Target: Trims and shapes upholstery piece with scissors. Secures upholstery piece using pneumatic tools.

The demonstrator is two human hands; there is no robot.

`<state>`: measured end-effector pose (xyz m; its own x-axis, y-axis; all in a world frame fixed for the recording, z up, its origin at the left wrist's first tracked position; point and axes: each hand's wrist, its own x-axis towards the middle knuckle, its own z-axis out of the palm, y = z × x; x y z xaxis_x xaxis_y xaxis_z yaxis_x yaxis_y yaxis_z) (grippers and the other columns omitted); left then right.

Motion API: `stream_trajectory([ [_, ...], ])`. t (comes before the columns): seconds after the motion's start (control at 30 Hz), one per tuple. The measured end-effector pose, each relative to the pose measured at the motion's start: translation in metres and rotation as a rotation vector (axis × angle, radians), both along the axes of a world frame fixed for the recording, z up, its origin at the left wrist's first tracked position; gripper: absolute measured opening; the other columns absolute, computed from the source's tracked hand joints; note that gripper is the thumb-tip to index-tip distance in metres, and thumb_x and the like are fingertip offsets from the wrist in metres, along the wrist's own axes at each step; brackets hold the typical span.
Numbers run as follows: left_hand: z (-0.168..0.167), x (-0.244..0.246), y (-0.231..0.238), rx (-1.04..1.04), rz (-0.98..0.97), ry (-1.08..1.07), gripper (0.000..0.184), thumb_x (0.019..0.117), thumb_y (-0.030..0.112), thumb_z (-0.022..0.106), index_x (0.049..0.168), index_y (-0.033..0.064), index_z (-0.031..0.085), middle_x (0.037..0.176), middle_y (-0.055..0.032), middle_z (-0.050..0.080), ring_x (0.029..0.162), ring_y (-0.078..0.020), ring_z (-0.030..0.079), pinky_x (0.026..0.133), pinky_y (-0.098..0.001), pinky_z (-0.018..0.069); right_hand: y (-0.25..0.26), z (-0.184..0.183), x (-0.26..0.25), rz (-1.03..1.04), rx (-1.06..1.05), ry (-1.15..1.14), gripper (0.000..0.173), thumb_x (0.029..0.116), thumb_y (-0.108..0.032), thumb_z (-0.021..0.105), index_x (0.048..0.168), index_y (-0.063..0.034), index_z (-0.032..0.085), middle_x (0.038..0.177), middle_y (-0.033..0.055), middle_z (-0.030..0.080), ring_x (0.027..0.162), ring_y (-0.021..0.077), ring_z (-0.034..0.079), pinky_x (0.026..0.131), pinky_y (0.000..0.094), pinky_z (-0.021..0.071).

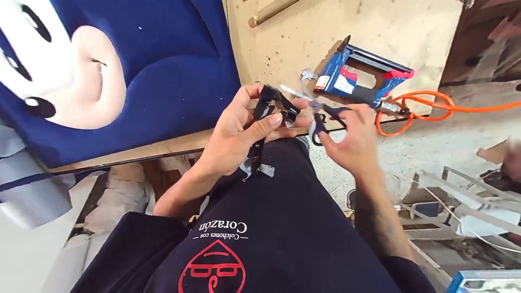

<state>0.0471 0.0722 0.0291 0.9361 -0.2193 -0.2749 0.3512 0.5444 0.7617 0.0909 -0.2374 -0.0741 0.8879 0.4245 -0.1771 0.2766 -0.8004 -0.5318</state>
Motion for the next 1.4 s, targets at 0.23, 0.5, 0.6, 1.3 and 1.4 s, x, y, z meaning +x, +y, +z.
stream_trajectory([
  [0.23,-0.008,-0.015,-0.016,0.003,-0.012,0.087,0.031,0.1046,-0.003,0.047,0.134,0.0024,0.040,0.131,-0.0279,0.061,0.116,-0.0427,0.067,0.100,-0.0564,0.0572,0.059,0.049,0.006,-0.021,0.201,-0.196,0.035,0.1018,-0.030,0.064,0.122,-0.0015,0.070,0.137,0.0157,0.062,0.132,0.0276,0.057,0.111,0.0464,0.0472],
  [0.5,-0.018,-0.024,-0.027,0.318,-0.199,-0.013,0.031,0.1020,0.003,0.059,0.131,0.0043,0.048,0.099,-0.0079,0.071,0.082,-0.0128,0.069,0.073,-0.0276,0.0599,0.075,0.097,0.002,0.117,0.561,0.137,0.030,0.0933,-0.024,0.078,0.116,-0.0038,0.074,0.110,0.0067,0.069,0.095,0.0120,0.067,0.082,0.0283,0.0602],
  [0.6,-0.014,-0.024,-0.027,0.393,-0.188,-0.044,0.035,0.0994,0.004,0.064,0.133,0.0014,0.055,0.102,-0.0059,0.075,0.087,-0.0118,0.073,0.077,-0.0276,0.0630,0.076,0.098,0.005,0.107,0.626,0.195,0.025,0.0932,-0.015,0.077,0.115,-0.0028,0.074,0.108,0.0070,0.069,0.093,0.0131,0.068,0.080,0.0294,0.0614],
  [1.3,-0.022,-0.036,-0.037,0.309,0.042,-0.048,0.042,0.0940,-0.006,0.067,0.133,-0.0031,0.054,0.104,-0.0123,0.075,0.087,-0.0179,0.075,0.080,-0.0339,0.0651,0.108,0.089,-0.020,0.006,0.458,-0.338,0.008,0.0968,-0.004,0.066,0.093,0.0020,0.069,0.096,0.0156,0.070,0.097,0.0217,0.070,0.083,0.0330,0.0593],
  [1.4,-0.025,-0.038,-0.040,0.286,0.102,-0.073,0.037,0.0926,-0.009,0.067,0.128,-0.0038,0.055,0.107,-0.0144,0.074,0.090,-0.0195,0.075,0.081,-0.0356,0.0649,0.113,0.083,-0.026,0.018,0.438,-0.485,0.008,0.0961,-0.003,0.064,0.093,0.0029,0.068,0.094,0.0170,0.070,0.094,0.0249,0.069,0.082,0.0352,0.0574],
])
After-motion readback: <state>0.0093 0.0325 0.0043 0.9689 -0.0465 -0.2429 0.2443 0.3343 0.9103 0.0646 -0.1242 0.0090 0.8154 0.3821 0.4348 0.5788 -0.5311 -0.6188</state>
